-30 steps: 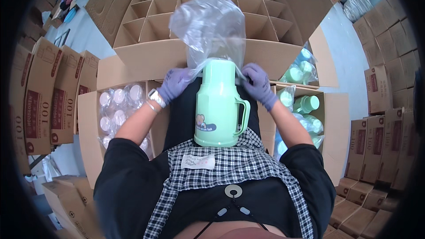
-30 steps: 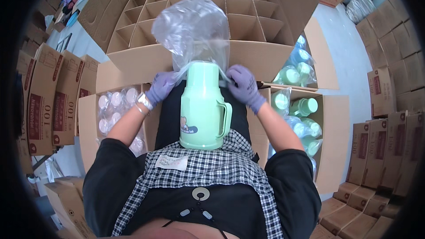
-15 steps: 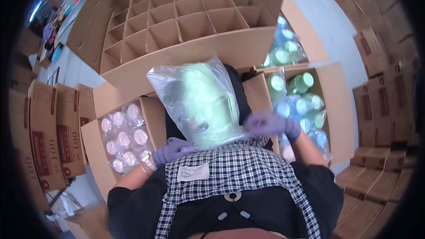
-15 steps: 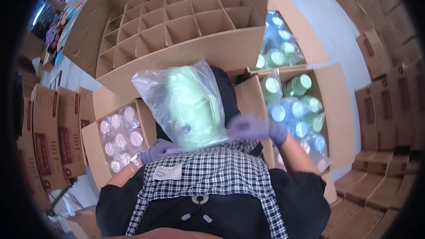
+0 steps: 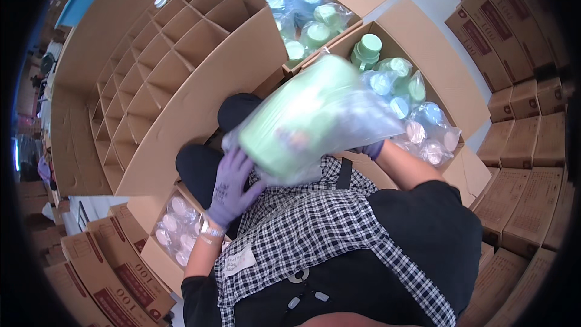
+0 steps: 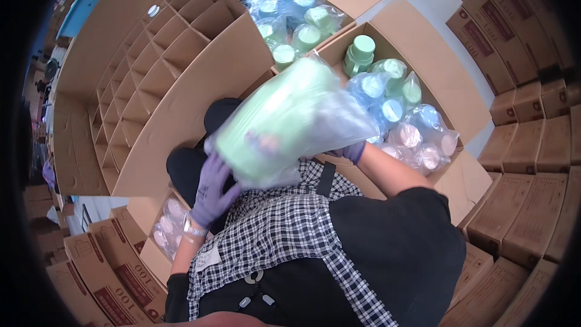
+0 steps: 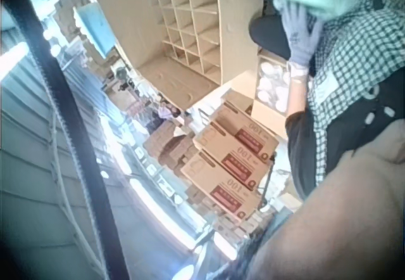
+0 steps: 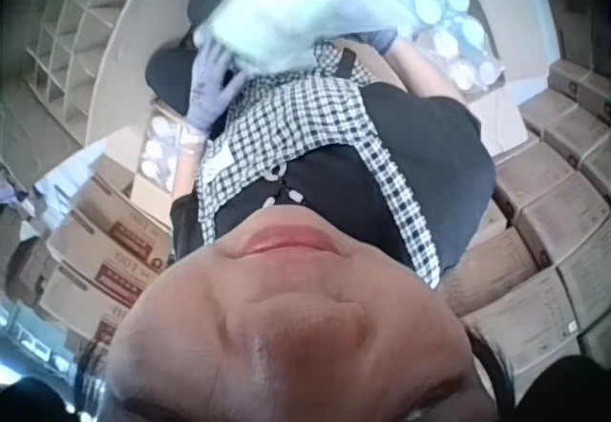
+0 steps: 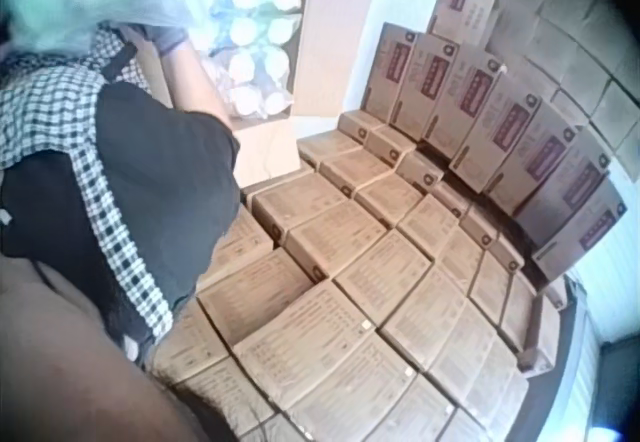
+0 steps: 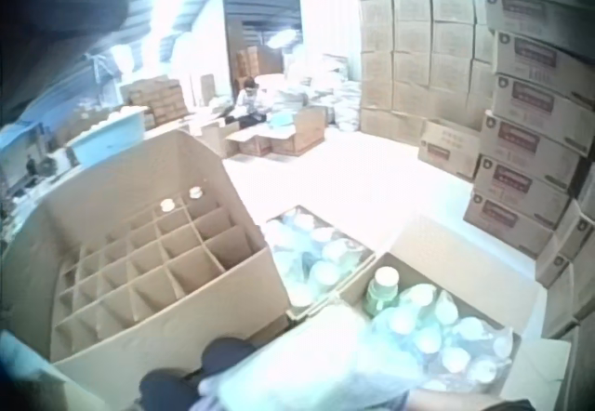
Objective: The person assembles plastic pitchers by attaching lids and spouts, then wraps each unit in a plastic bag. The person handles light blue and light green pitchers, placing the finished units into a cardboard box.
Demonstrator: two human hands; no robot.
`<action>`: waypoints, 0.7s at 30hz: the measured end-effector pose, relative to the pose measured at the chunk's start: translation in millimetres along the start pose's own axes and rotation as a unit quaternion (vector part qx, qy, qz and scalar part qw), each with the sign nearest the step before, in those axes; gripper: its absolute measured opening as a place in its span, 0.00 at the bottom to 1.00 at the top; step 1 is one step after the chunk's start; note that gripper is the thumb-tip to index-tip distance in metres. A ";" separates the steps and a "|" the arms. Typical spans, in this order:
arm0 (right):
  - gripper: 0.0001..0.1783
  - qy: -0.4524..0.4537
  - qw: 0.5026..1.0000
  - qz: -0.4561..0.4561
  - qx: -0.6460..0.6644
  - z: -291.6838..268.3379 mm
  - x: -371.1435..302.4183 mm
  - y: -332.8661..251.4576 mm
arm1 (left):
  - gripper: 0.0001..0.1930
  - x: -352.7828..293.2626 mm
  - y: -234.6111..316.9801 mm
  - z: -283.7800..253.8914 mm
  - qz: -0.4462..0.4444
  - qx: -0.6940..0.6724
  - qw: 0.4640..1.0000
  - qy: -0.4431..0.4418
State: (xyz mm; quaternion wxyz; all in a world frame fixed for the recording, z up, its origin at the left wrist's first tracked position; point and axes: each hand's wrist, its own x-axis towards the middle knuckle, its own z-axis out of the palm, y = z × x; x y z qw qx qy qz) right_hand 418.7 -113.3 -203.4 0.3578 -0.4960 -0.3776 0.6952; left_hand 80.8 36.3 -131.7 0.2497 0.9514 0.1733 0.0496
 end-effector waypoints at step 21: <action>0.16 0.200 0.861 0.127 -0.450 -289.8 134.3 184.9 | 0.24 -10.3 27.2 -42.5 -0.144 -0.025 0.982 0.121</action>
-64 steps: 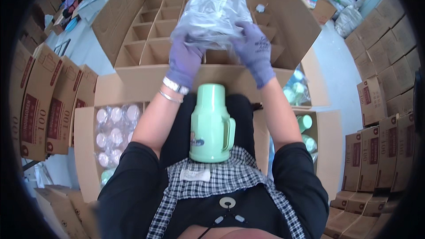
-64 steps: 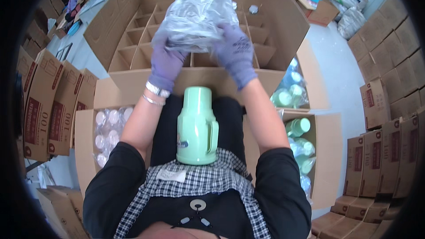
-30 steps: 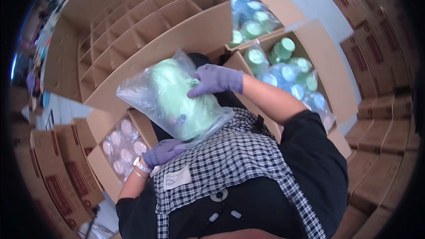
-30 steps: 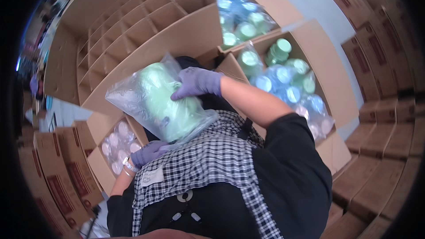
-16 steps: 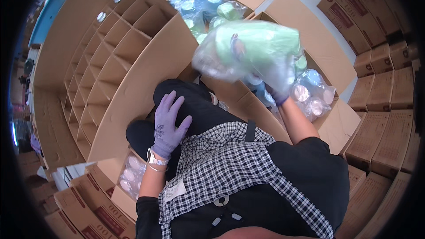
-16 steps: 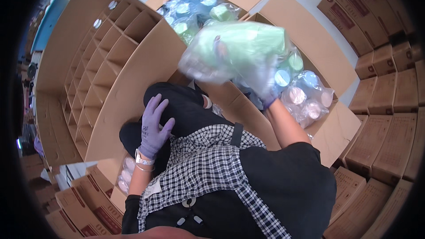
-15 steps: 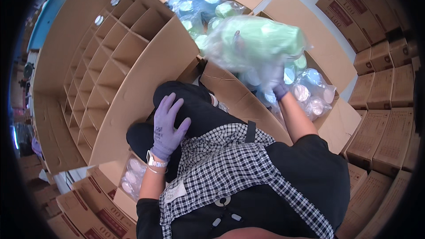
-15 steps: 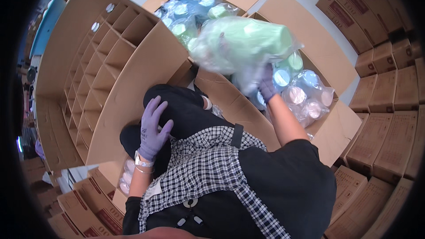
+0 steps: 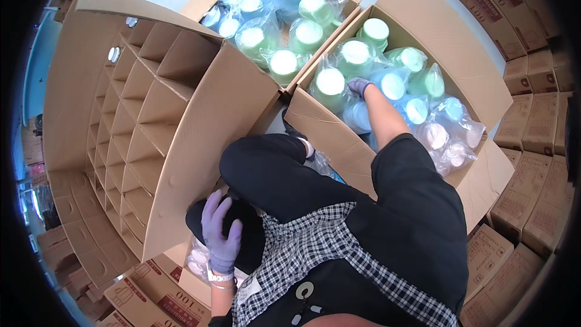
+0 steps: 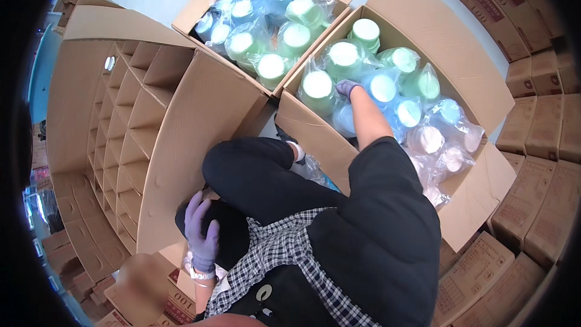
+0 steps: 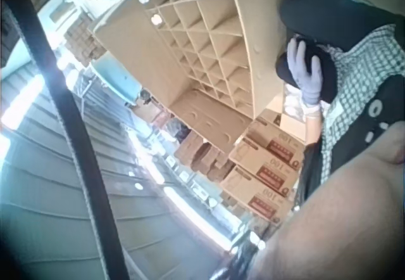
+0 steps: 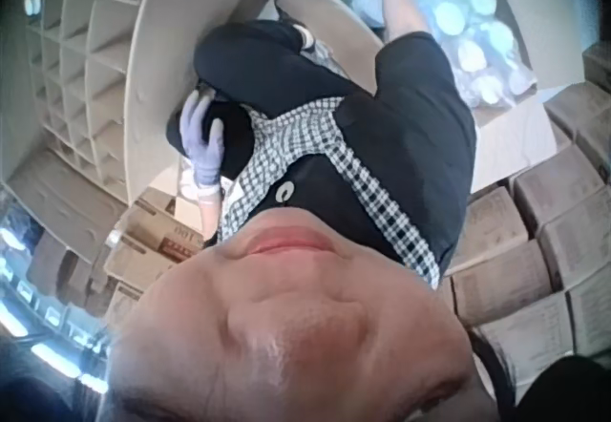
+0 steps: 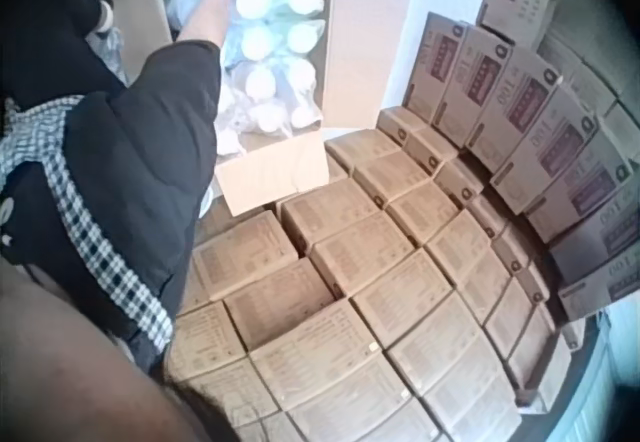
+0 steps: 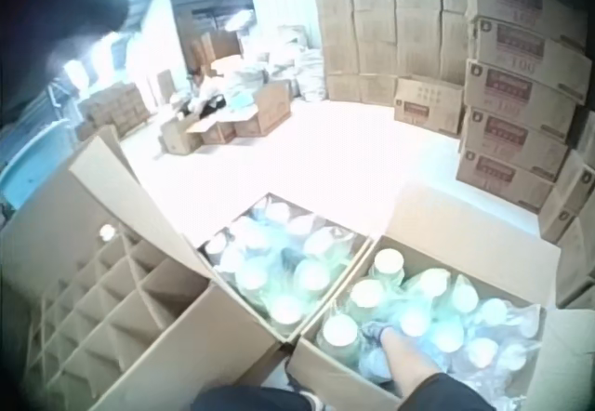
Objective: The person assembles plastic pitchers by attaching lids and spouts, then wraps each unit in a plastic bag. The person handles light blue and light green pitchers, placing the finished units into a cardboard box.
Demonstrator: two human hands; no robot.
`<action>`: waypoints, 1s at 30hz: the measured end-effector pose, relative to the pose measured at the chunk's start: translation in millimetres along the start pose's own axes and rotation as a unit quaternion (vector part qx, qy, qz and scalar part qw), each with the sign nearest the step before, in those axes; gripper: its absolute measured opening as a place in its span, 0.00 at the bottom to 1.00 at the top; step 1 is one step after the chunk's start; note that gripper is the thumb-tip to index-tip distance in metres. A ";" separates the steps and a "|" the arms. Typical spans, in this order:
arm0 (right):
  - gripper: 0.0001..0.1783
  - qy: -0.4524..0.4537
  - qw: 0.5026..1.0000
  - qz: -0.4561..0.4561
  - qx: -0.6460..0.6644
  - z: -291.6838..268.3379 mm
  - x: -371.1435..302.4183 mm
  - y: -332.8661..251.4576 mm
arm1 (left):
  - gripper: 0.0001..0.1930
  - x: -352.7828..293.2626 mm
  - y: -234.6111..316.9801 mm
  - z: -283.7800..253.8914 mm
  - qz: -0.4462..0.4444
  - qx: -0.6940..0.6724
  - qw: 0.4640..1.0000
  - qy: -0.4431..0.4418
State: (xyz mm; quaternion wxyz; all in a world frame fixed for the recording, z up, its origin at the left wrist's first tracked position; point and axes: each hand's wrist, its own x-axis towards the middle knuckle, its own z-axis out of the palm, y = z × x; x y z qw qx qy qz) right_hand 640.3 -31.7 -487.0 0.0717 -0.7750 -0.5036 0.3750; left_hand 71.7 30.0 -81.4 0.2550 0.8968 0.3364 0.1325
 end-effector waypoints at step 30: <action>0.62 0.468 0.769 -0.322 0.295 -150.7 -379.8 -282.5 | 0.54 43.9 13.6 13.0 0.013 -0.547 0.837 0.026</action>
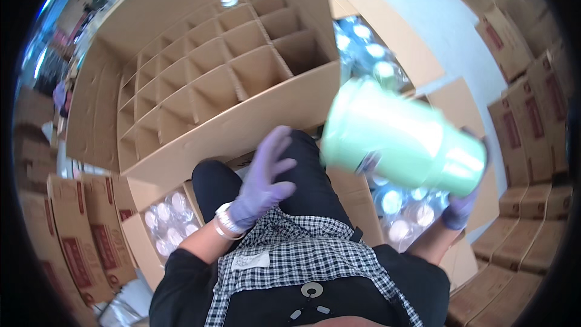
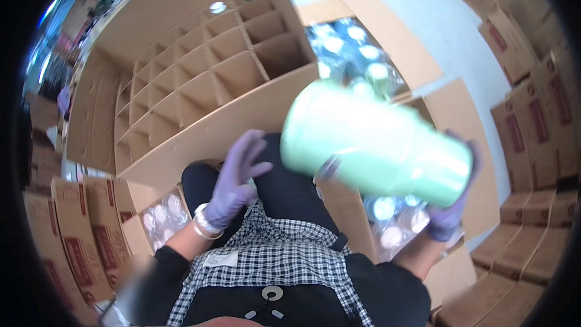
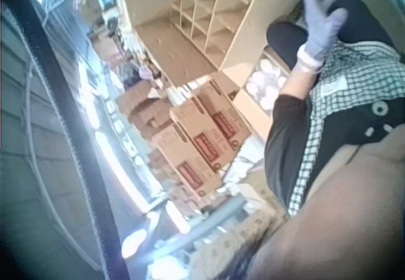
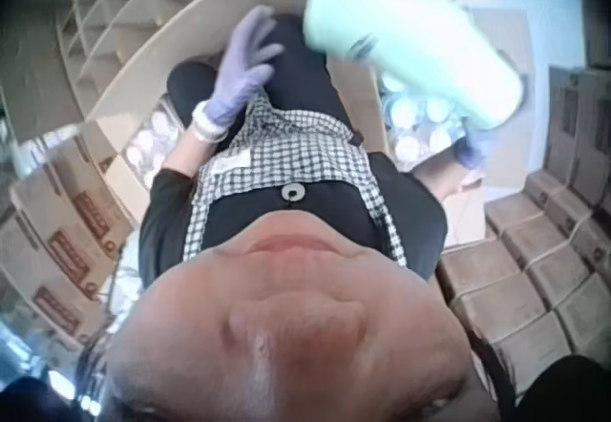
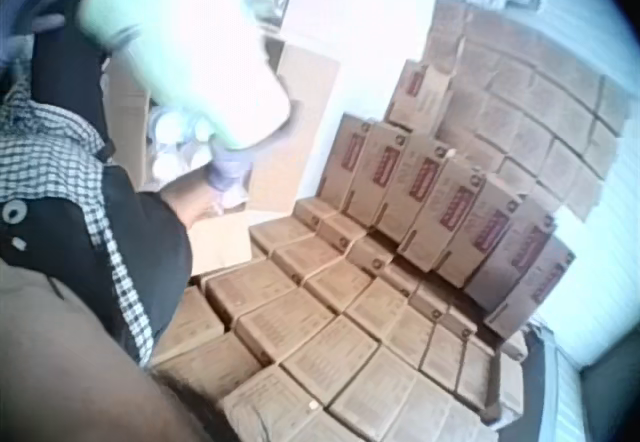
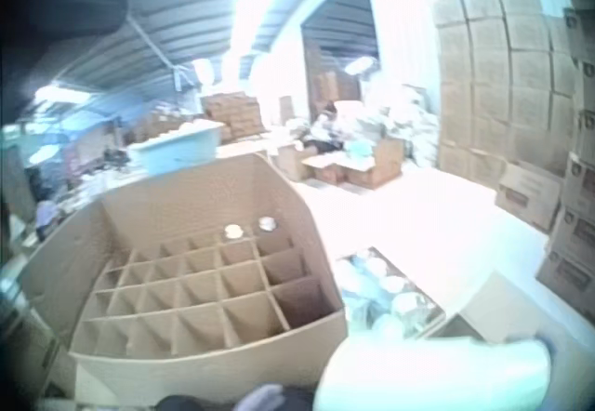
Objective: The person assembles plastic pitchers by attaching lids and spouts, then wraps each unit in a plastic bag. The person handles light blue and light green pitchers, placing the finished units into a cardboard box.
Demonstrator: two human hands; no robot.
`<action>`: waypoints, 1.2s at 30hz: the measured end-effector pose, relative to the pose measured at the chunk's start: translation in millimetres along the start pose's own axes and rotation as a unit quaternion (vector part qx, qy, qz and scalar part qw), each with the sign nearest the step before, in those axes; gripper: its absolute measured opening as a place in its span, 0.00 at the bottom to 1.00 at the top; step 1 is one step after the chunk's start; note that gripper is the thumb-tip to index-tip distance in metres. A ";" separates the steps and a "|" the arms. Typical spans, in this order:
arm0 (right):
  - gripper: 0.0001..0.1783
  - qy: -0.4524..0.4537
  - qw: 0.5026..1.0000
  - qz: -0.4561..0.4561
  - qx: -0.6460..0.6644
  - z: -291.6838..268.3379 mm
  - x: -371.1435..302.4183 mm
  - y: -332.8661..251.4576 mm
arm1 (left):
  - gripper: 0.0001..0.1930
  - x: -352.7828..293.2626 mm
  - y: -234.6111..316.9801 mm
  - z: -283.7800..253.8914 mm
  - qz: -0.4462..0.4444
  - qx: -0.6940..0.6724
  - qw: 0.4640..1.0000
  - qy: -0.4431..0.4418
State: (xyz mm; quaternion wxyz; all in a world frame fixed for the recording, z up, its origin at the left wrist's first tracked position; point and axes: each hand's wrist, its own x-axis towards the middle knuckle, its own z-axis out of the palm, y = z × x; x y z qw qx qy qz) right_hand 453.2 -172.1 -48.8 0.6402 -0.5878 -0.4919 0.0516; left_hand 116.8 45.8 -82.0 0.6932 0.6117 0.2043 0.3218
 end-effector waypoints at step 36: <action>0.64 -0.390 0.832 -0.394 0.005 305.1 24.0 -25.3 | 0.25 -149.9 22.3 -124.0 0.179 -0.050 0.874 0.448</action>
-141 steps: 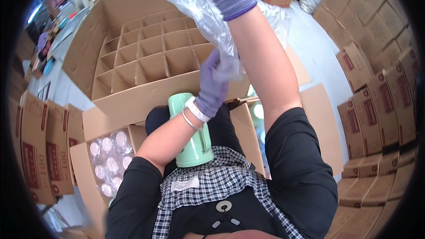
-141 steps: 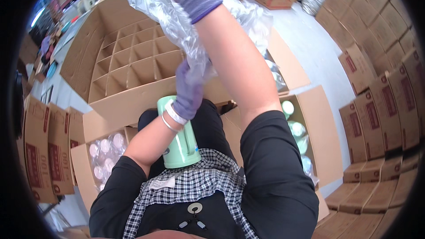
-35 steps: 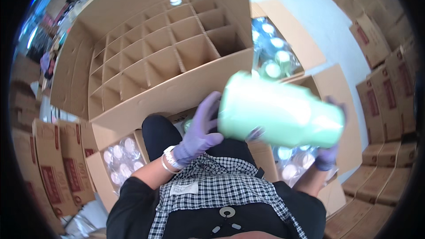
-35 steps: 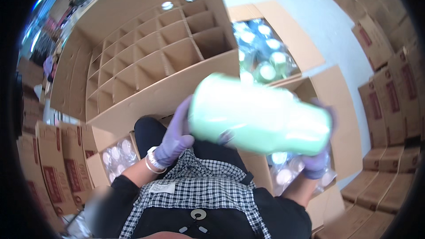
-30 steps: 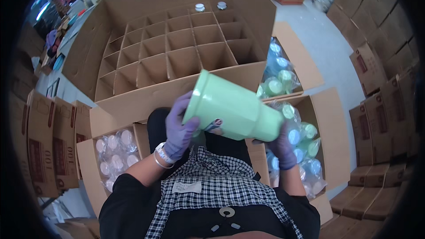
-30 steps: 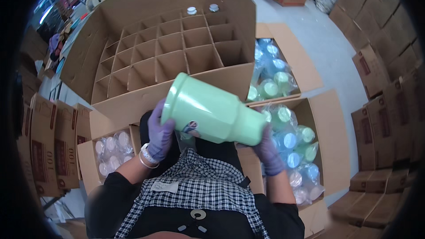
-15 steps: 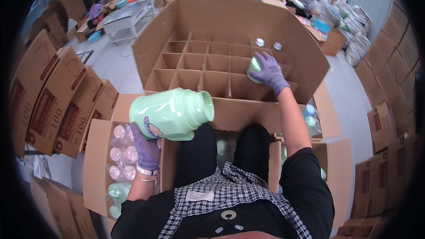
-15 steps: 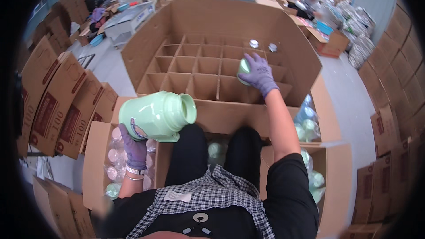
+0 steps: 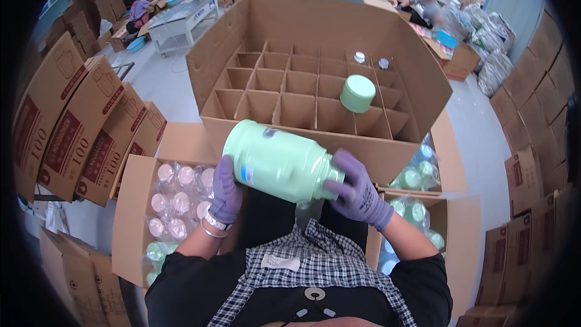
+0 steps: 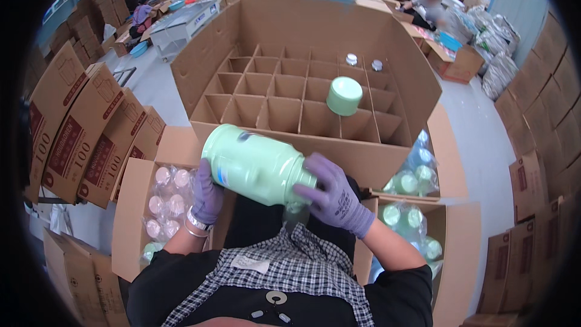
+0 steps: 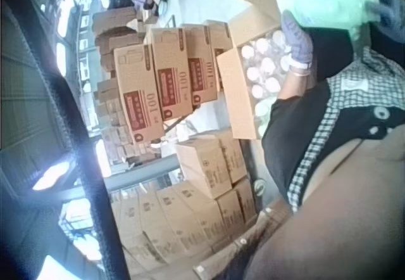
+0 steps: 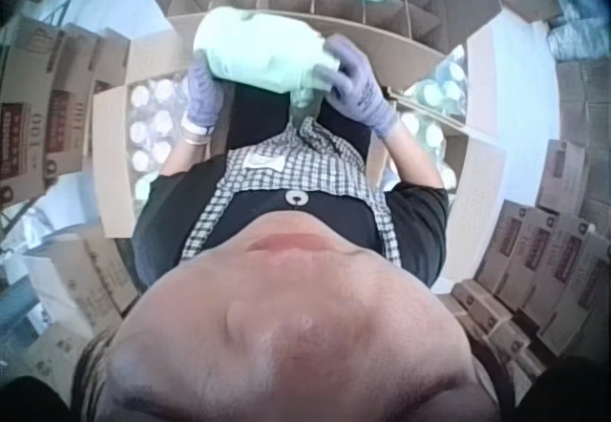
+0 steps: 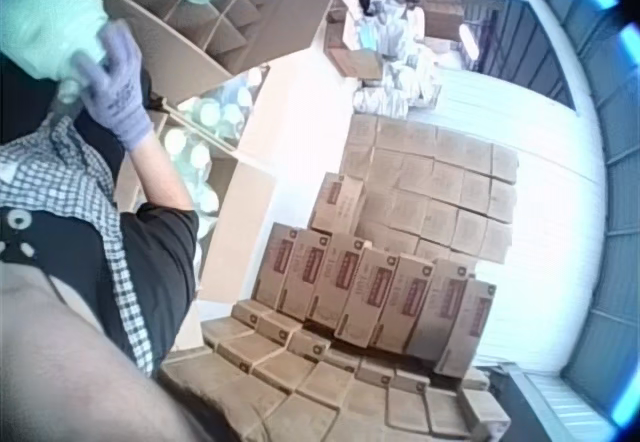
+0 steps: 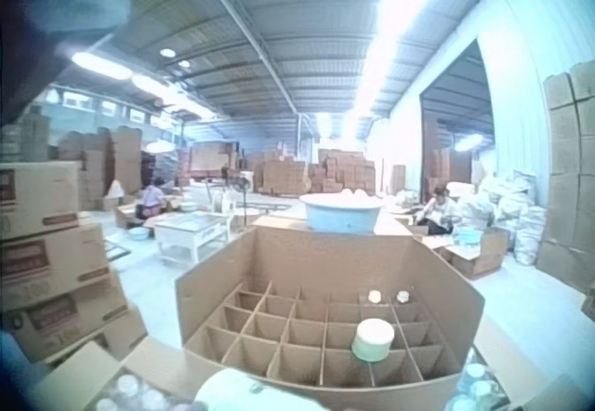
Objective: The person assembles plastic pitchers by attaching lids and spouts, then wraps each unit in a plastic bag. The person handles light blue and light green pitchers, placing the finished units into a cardboard box.
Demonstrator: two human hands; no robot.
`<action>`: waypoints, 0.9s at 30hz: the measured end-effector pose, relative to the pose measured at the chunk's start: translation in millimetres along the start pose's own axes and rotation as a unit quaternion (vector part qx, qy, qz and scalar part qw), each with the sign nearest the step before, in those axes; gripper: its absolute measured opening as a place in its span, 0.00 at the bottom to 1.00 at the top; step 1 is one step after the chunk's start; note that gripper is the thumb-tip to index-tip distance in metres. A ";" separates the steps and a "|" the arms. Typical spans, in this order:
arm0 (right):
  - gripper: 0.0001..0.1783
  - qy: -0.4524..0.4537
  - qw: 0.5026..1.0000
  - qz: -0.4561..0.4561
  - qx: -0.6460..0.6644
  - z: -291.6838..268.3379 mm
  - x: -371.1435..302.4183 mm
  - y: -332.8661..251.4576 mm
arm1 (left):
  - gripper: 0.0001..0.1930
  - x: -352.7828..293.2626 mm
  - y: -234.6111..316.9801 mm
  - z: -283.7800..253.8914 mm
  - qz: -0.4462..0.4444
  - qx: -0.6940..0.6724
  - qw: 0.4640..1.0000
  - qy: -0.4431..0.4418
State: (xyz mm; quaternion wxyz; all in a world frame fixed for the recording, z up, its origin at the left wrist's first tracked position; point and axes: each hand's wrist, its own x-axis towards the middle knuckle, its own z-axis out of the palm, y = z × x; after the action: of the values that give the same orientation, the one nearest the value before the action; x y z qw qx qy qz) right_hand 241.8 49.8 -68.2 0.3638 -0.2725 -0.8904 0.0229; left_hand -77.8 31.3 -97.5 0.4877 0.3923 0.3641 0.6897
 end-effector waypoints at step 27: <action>0.46 0.591 0.430 0.318 0.604 46.8 -255.6 73.0 | 0.35 389.2 -106.3 319.7 0.291 0.679 0.610 -0.287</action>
State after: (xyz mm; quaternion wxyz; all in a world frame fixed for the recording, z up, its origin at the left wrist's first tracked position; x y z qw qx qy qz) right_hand 395.1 -9.0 -282.4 0.8397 -0.1945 -0.0677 0.5024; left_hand 165.5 470.1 17.4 -0.0645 0.8743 0.4362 0.2031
